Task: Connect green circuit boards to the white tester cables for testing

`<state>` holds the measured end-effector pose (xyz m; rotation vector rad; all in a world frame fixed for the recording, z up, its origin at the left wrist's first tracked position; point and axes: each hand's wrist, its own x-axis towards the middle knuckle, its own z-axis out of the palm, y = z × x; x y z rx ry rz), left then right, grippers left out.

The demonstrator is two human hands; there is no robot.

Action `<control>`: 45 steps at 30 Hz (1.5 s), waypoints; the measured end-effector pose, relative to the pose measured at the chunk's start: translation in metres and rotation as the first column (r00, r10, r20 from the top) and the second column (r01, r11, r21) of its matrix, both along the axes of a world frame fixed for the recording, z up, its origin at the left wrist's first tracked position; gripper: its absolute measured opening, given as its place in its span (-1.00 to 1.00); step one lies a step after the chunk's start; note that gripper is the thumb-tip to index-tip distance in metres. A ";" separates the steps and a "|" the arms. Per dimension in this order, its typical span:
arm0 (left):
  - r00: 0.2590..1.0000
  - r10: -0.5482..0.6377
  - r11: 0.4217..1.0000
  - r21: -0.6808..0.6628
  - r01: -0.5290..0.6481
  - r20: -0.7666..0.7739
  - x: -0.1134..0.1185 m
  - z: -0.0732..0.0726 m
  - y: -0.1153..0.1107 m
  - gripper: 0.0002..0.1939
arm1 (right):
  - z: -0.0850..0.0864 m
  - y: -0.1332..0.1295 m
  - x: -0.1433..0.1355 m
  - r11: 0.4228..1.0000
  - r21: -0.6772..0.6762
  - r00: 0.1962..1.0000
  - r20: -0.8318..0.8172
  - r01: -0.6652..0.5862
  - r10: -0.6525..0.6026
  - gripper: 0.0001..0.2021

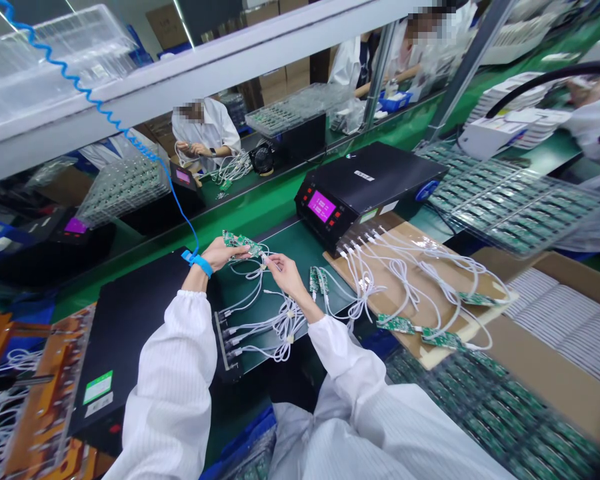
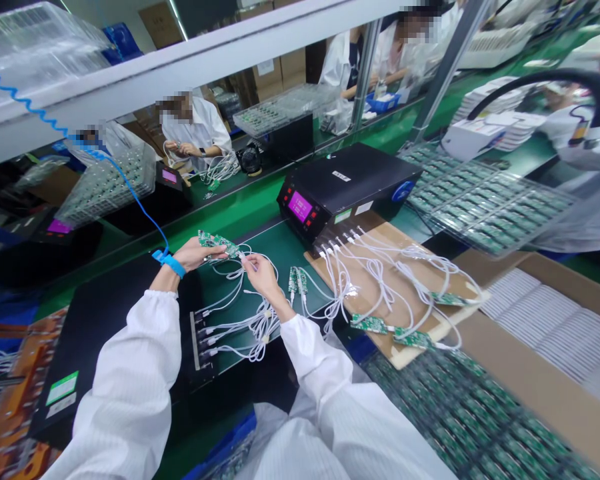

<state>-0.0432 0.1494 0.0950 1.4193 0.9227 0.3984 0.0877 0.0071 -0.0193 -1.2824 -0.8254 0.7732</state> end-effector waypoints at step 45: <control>0.958 0.264 0.961 0.110 -0.252 -0.113 0.005 0.014 -0.040 -0.82 | 0.002 -0.006 -0.003 0.991 0.104 0.967 0.235 0.078 -0.101 -0.74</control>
